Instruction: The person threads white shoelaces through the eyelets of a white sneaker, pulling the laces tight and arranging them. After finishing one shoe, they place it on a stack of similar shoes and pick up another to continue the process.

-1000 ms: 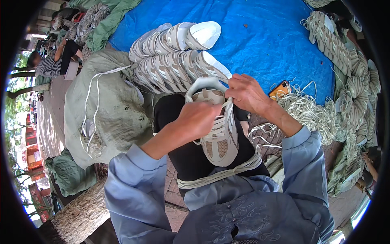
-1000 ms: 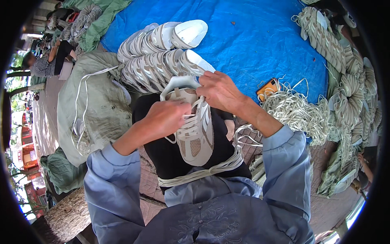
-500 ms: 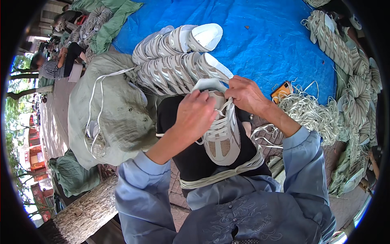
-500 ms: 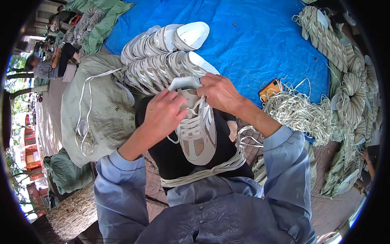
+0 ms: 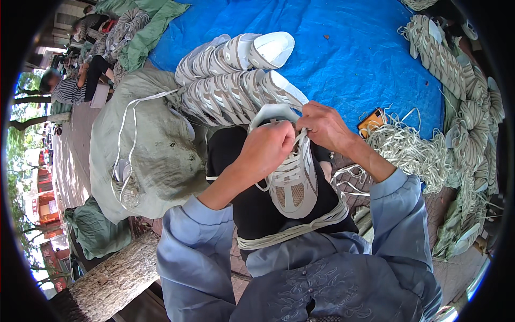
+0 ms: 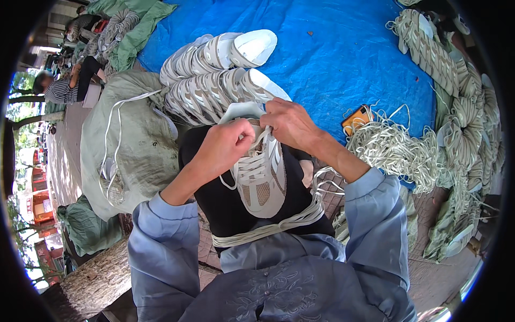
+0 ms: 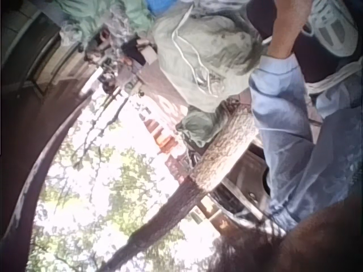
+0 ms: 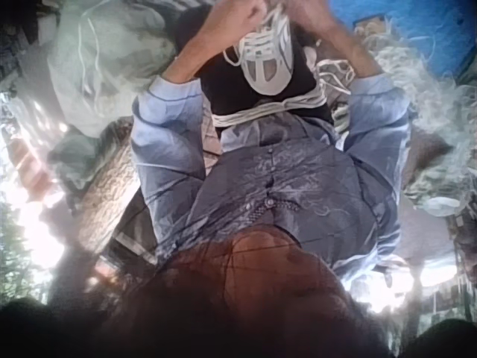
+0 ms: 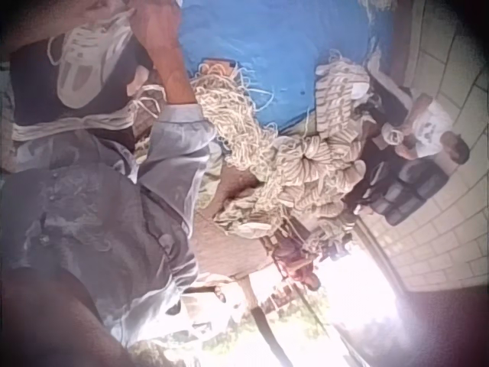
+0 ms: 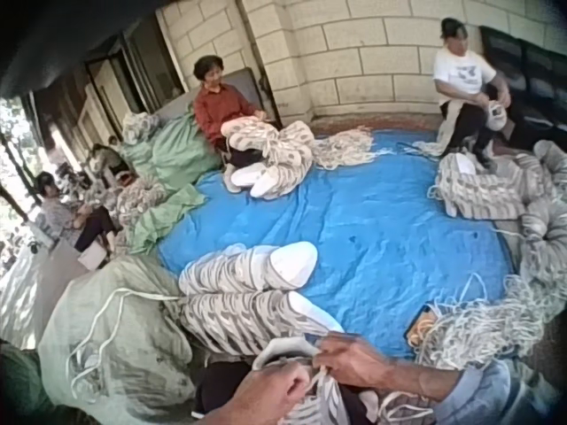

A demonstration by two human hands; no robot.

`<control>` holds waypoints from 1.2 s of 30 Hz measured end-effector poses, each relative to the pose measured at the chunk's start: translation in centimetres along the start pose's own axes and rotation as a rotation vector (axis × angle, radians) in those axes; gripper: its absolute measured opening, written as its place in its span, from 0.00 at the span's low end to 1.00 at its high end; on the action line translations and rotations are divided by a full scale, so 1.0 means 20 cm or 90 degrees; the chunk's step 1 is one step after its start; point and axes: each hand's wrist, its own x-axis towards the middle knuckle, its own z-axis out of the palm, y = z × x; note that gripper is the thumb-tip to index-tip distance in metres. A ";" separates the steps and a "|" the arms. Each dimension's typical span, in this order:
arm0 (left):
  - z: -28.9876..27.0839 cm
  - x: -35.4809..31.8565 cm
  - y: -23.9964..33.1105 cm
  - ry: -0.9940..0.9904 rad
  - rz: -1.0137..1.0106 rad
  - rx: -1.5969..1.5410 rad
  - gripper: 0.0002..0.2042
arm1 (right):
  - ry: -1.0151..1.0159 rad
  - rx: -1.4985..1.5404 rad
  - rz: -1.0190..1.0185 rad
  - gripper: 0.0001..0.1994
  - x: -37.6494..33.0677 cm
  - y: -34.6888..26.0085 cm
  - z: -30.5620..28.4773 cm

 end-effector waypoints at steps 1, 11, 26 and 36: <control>0.01 -0.01 -0.02 0.019 0.080 0.063 0.02 | 0.000 0.004 0.004 0.09 0.00 0.00 0.00; 0.11 -0.07 -0.05 0.019 0.185 0.240 0.02 | -0.007 -0.006 0.025 0.11 -0.01 0.00 0.01; 0.07 -0.13 -0.08 0.007 0.136 0.168 0.06 | -0.018 0.263 0.156 0.14 0.00 -0.11 -0.13; 0.03 -0.06 -0.13 -0.189 -0.005 -0.040 0.04 | -0.186 0.314 0.152 0.09 -0.01 -0.16 -0.09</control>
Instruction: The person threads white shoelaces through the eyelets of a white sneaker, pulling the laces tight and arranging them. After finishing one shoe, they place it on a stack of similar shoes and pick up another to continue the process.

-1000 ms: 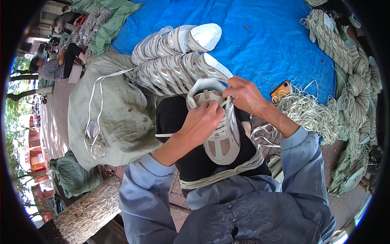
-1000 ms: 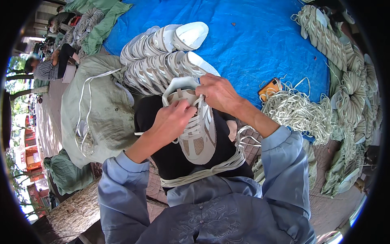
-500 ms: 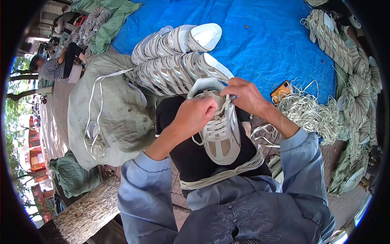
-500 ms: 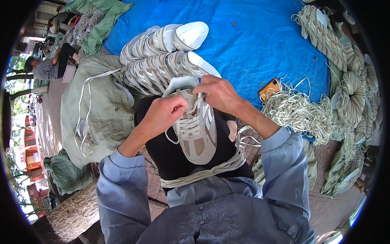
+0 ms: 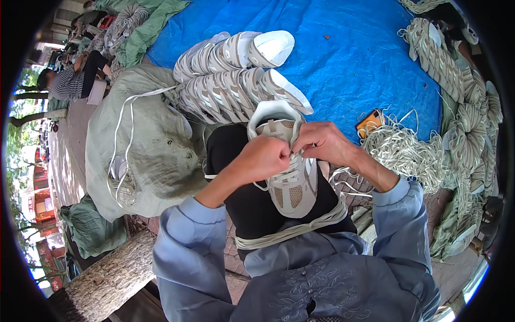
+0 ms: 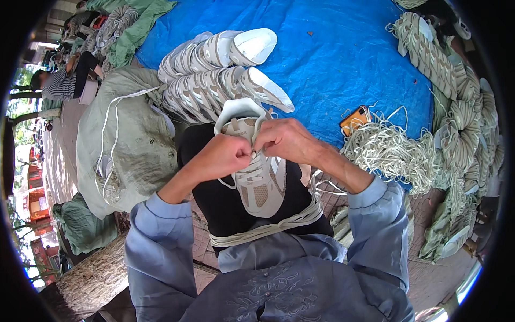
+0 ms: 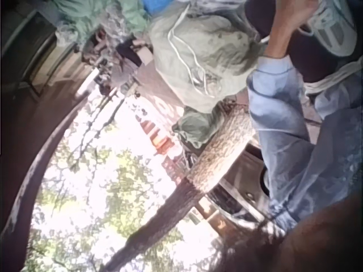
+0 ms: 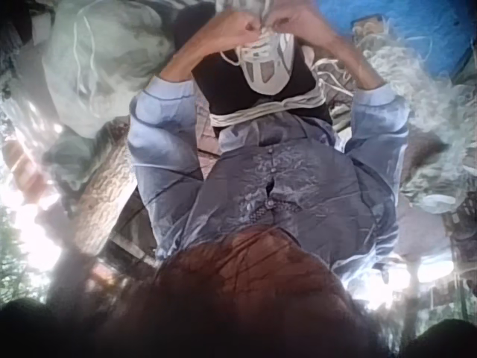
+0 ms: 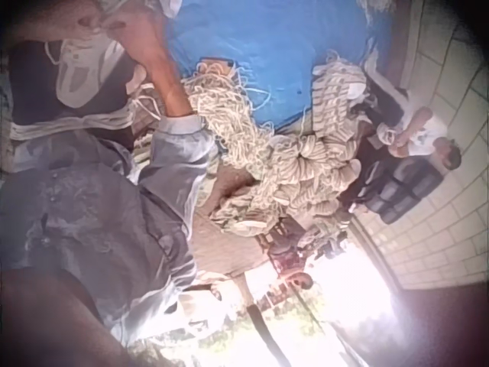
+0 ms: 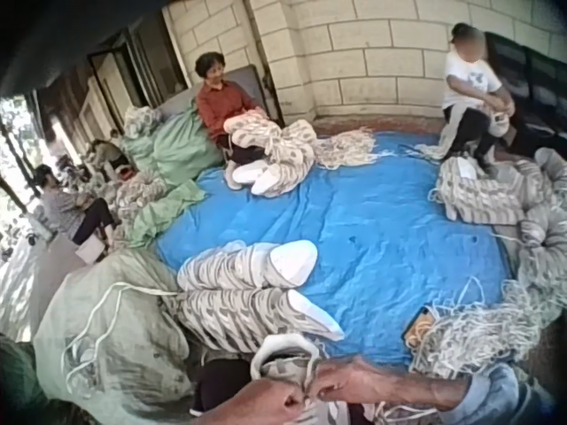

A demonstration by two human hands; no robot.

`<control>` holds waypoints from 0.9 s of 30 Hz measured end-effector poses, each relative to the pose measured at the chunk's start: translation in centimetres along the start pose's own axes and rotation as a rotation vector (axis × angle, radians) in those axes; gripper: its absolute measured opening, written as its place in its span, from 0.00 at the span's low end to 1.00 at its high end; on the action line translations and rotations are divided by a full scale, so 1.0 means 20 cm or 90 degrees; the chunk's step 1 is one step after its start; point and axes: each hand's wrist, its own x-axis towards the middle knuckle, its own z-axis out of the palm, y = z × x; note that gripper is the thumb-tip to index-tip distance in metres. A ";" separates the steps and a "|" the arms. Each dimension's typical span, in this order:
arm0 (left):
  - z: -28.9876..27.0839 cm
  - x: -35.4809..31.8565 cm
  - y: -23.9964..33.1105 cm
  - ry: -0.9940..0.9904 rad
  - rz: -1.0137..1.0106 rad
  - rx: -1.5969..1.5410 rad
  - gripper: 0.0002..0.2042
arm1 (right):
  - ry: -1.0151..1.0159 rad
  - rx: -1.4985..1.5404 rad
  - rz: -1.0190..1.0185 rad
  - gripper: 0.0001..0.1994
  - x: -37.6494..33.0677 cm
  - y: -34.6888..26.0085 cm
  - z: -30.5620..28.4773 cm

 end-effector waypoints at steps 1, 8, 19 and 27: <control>-0.04 -0.01 -0.01 -0.065 -0.041 -0.128 0.05 | 0.001 -0.045 0.002 0.09 0.01 -0.02 0.01; -0.11 -0.10 -0.03 -0.195 -0.188 -0.607 0.06 | -0.022 -0.145 -0.011 0.07 0.05 -0.08 0.06; 0.04 -0.09 0.05 0.154 -0.056 -0.111 0.07 | -0.122 0.434 0.342 0.04 0.03 0.01 0.02; 0.16 -0.10 0.07 0.344 0.114 0.144 0.05 | -0.061 0.618 0.363 0.03 -0.03 0.01 0.03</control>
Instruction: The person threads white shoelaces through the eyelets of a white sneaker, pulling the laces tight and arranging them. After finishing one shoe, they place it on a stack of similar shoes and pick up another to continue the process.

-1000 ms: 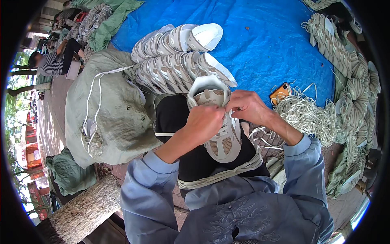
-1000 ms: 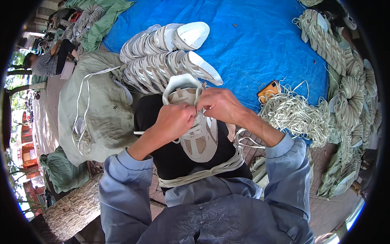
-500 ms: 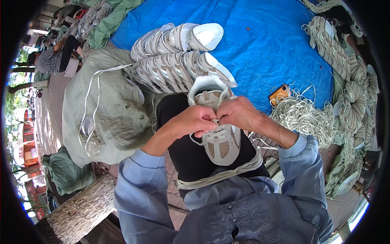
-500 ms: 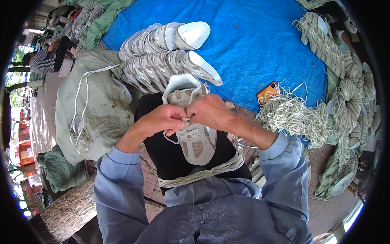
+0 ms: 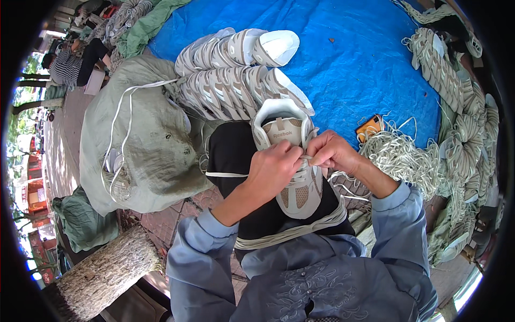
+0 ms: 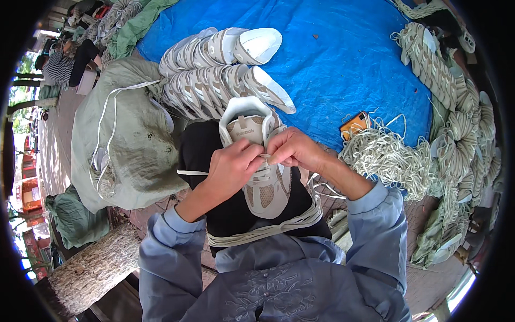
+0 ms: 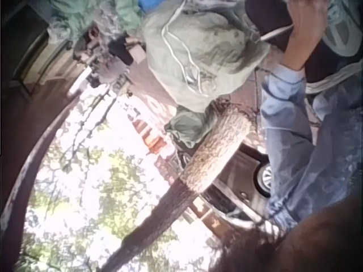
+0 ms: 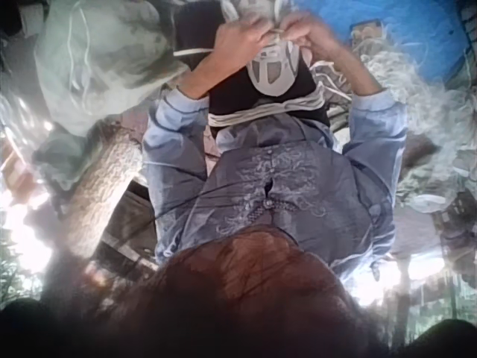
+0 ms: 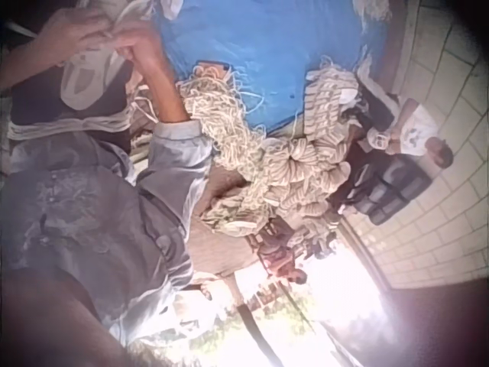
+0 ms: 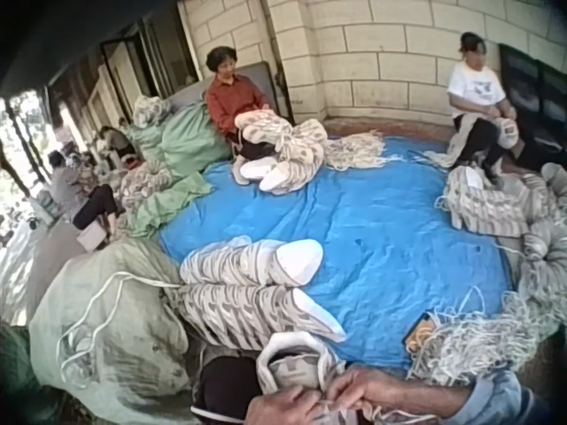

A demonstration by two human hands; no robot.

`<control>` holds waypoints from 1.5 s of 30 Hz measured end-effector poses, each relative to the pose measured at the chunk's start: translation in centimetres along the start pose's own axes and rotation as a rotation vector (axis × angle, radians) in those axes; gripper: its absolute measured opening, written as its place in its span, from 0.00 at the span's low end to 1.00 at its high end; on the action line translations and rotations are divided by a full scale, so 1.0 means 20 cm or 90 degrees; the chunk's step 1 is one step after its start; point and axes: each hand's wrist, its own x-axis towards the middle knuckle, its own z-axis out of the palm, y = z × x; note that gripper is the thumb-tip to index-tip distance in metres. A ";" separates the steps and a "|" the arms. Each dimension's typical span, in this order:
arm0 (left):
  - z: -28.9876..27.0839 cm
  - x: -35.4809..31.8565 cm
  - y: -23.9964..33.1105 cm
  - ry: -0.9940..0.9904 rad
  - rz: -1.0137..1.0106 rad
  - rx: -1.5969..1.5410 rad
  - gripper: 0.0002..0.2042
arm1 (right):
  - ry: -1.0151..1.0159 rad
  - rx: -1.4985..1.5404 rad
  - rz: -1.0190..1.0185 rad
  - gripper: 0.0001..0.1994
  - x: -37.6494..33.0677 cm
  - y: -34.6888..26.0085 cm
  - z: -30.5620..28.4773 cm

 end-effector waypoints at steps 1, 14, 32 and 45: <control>0.00 0.00 0.00 0.012 0.012 0.023 0.05 | 0.010 0.004 -0.005 0.04 0.01 0.01 0.00; -0.21 0.05 -0.07 -0.365 -0.417 -0.687 0.04 | 0.091 -0.326 -0.154 0.03 0.02 0.03 0.12; -0.16 0.05 -0.10 -0.344 -0.559 -0.952 0.09 | 0.060 -0.191 -0.084 0.05 0.00 0.04 0.10; -0.13 0.11 -0.09 -0.272 -0.467 -0.634 0.07 | 0.055 -0.083 -0.009 0.05 -0.02 -0.02 0.07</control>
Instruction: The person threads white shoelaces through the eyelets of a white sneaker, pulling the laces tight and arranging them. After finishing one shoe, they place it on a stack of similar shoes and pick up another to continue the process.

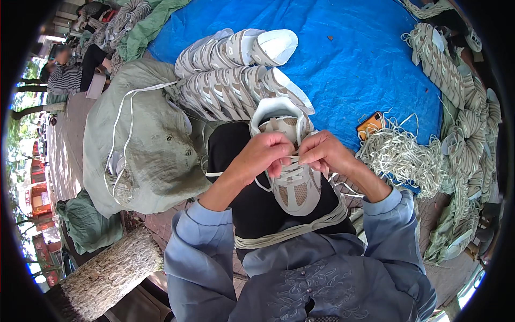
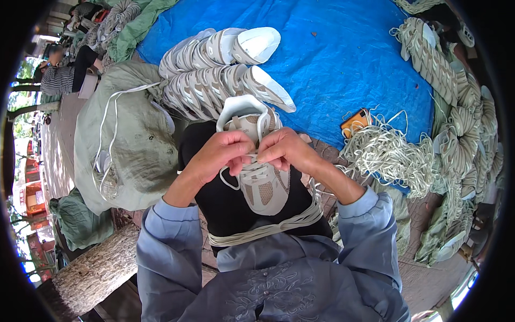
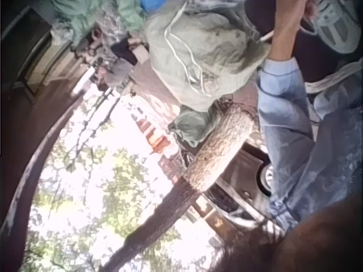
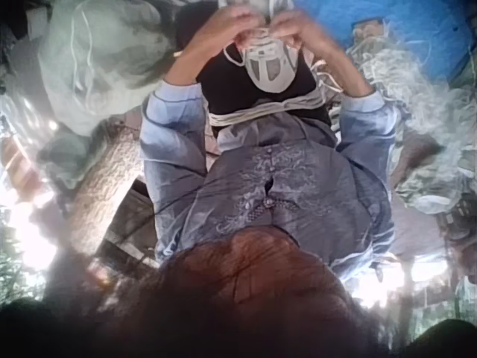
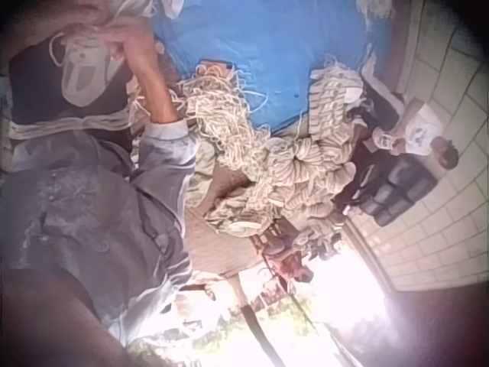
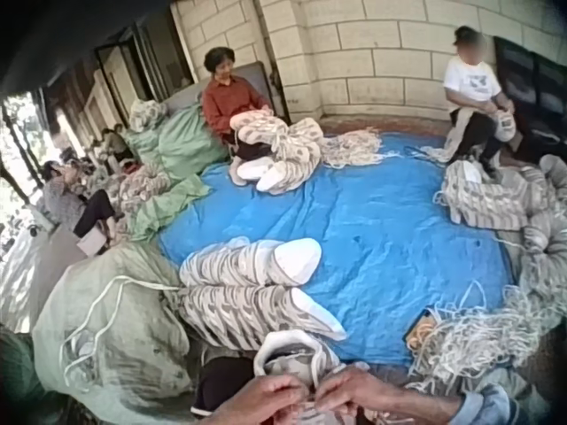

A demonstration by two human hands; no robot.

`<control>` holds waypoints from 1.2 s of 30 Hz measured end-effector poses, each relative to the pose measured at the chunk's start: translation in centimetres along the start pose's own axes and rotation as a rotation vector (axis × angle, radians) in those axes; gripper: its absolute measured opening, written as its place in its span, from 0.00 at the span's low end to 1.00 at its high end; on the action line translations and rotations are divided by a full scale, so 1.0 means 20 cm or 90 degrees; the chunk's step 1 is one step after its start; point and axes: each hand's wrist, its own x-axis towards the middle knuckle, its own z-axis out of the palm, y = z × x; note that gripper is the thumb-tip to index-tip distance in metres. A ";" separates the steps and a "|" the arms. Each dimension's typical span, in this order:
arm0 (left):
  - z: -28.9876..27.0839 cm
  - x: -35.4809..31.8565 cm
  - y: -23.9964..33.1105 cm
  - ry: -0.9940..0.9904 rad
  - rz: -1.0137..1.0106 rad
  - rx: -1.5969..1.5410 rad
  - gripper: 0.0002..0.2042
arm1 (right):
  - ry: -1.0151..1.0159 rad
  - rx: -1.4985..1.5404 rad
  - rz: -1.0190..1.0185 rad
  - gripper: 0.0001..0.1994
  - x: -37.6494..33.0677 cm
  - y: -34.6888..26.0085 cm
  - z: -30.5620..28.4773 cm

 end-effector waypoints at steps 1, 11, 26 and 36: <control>0.01 0.00 0.02 0.075 0.049 0.072 0.06 | 0.023 -0.033 -0.006 0.05 0.00 -0.01 0.00; 0.00 -0.08 -0.11 0.315 0.458 0.886 0.07 | 0.031 -0.243 -0.272 0.06 -0.01 -0.02 -0.01; -0.03 -0.03 -0.07 0.190 0.351 0.591 0.03 | 0.107 -0.162 -0.059 0.09 0.01 -0.03 0.02; -0.12 -0.13 -0.07 0.161 0.349 0.736 0.05 | 0.125 -0.275 -0.092 0.09 0.03 -0.03 0.06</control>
